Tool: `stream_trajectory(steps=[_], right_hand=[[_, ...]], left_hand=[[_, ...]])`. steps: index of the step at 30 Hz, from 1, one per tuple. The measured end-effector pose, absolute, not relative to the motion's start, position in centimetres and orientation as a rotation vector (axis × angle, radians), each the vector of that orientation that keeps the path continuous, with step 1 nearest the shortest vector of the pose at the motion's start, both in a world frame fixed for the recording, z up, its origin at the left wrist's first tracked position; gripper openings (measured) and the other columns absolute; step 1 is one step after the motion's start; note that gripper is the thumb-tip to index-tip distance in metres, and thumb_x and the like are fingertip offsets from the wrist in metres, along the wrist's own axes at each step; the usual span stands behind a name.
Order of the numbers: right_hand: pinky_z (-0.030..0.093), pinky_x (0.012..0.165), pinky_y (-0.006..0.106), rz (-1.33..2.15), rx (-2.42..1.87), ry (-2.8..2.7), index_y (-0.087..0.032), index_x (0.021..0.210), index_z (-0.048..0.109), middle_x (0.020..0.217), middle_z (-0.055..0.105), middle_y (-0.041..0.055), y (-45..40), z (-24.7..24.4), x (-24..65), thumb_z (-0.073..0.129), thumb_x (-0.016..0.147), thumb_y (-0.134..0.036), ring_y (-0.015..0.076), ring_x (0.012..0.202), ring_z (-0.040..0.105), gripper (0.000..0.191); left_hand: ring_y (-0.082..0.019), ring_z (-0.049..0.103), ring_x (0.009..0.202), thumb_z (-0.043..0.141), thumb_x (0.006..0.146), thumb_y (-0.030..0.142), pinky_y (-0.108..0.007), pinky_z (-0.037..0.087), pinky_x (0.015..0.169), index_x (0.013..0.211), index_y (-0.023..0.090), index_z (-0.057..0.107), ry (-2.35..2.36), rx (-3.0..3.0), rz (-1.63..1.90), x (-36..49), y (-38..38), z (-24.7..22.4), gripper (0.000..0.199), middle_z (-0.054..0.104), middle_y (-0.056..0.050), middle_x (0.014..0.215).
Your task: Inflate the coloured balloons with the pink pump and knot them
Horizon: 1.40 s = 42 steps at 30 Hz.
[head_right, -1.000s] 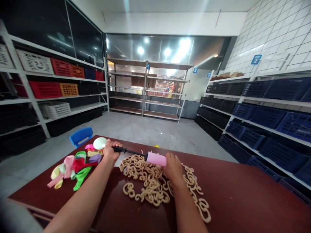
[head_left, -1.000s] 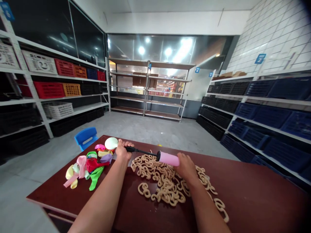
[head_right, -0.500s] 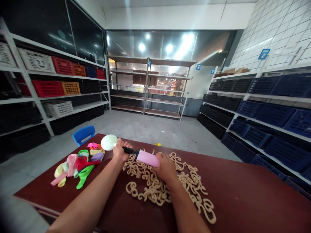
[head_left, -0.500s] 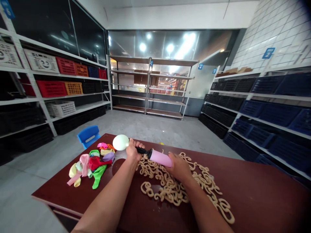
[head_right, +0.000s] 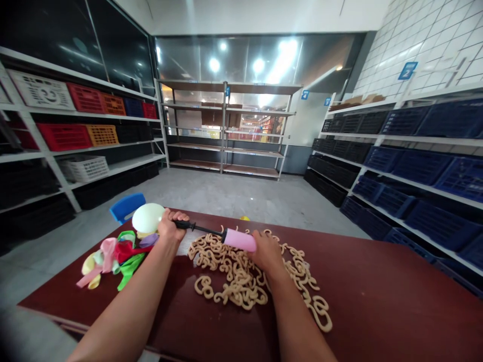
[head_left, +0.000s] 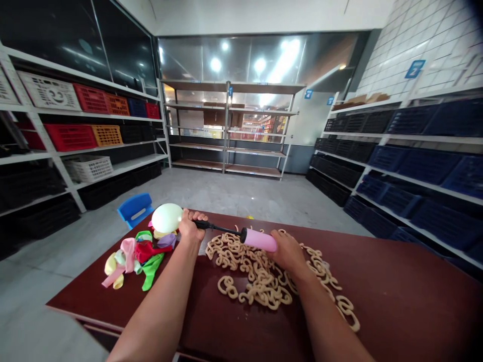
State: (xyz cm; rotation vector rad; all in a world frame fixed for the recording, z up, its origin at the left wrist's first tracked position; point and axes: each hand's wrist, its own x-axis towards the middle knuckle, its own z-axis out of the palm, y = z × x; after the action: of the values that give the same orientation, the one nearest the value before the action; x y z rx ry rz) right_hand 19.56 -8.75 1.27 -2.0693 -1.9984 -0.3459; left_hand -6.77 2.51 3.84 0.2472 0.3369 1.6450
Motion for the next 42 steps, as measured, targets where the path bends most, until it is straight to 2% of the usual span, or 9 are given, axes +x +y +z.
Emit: stream_trajectory(steps=[10, 15, 22, 29, 36, 42], right_hand=[[0.030, 0.067, 0.027, -0.381, -1.888, -2.028, -0.020, 0.089, 0.050, 0.085, 0.060, 0.0049, -8.5, 0.9, 15.7, 0.057, 0.069, -0.037, 0.0186, 0.079, 0.052, 0.027], [0.029, 0.072, 0.028, -0.398, -1.916, -2.011, -0.021, 0.091, 0.051, 0.088, 0.059, 0.0036, -8.3, 1.4, 17.1, 0.059, 0.069, -0.031, 0.0188, 0.085, 0.050, 0.026], [0.025, 0.068, 0.029, -0.394, -2.093, -1.889, -0.024, 0.095, 0.051, 0.094, 0.058, 0.0022, -8.7, 1.3, 20.8, 0.061, 0.067, -0.030, 0.0204, 0.087, 0.048, 0.030], [0.026, 0.071, 0.029, -0.389, -2.036, -1.951, -0.022, 0.092, 0.051, 0.093, 0.059, 0.0044, -8.5, 0.8, 19.0, 0.060, 0.067, -0.029, 0.0209, 0.089, 0.049, 0.028], [0.028, 0.074, 0.030, -0.407, -1.878, -2.021, -0.019, 0.090, 0.052, 0.086, 0.059, 0.0052, -8.5, 0.6, 16.6, 0.057, 0.068, -0.030, 0.0200, 0.082, 0.051, 0.025], [0.028, 0.077, 0.030, -0.372, -1.917, -2.005, -0.021, 0.093, 0.052, 0.089, 0.059, 0.0042, -8.5, 1.0, 17.1, 0.058, 0.070, -0.034, 0.0199, 0.087, 0.050, 0.028]], left_hand=[[-0.008, 0.033, 0.039, 0.049, 0.080, 0.041, -0.025, 0.031, 0.044, 0.056, 0.019, 0.015, 0.341, 0.339, 1.530, -2.7, 0.1, 4.2, 0.048, 0.024, 0.006, 0.045], [-0.009, 0.034, 0.039, 0.047, 0.081, 0.033, -0.025, 0.031, 0.045, 0.056, 0.019, 0.016, 0.356, 0.299, 1.569, -4.5, 1.0, 4.7, 0.042, 0.025, 0.006, 0.045], [-0.008, 0.030, 0.037, 0.045, 0.079, 0.024, -0.023, 0.029, 0.044, 0.057, 0.019, 0.015, 0.359, 0.245, 1.675, -7.7, 2.6, 4.8, 0.038, 0.024, 0.006, 0.044], [-0.007, 0.032, 0.038, 0.045, 0.081, 0.028, -0.023, 0.029, 0.044, 0.056, 0.019, 0.016, 0.317, 0.271, 1.620, -6.0, 1.9, 4.2, 0.040, 0.023, 0.006, 0.045], [-0.009, 0.035, 0.042, 0.047, 0.082, 0.033, -0.025, 0.033, 0.046, 0.054, 0.019, 0.015, 0.285, 0.356, 1.502, -2.5, -0.1, 3.7, 0.045, 0.026, 0.004, 0.047], [-0.009, 0.034, 0.041, 0.046, 0.081, 0.029, -0.026, 0.032, 0.046, 0.054, 0.019, 0.016, 0.331, 0.335, 1.530, -3.6, 0.6, 4.1, 0.042, 0.025, 0.005, 0.046]])
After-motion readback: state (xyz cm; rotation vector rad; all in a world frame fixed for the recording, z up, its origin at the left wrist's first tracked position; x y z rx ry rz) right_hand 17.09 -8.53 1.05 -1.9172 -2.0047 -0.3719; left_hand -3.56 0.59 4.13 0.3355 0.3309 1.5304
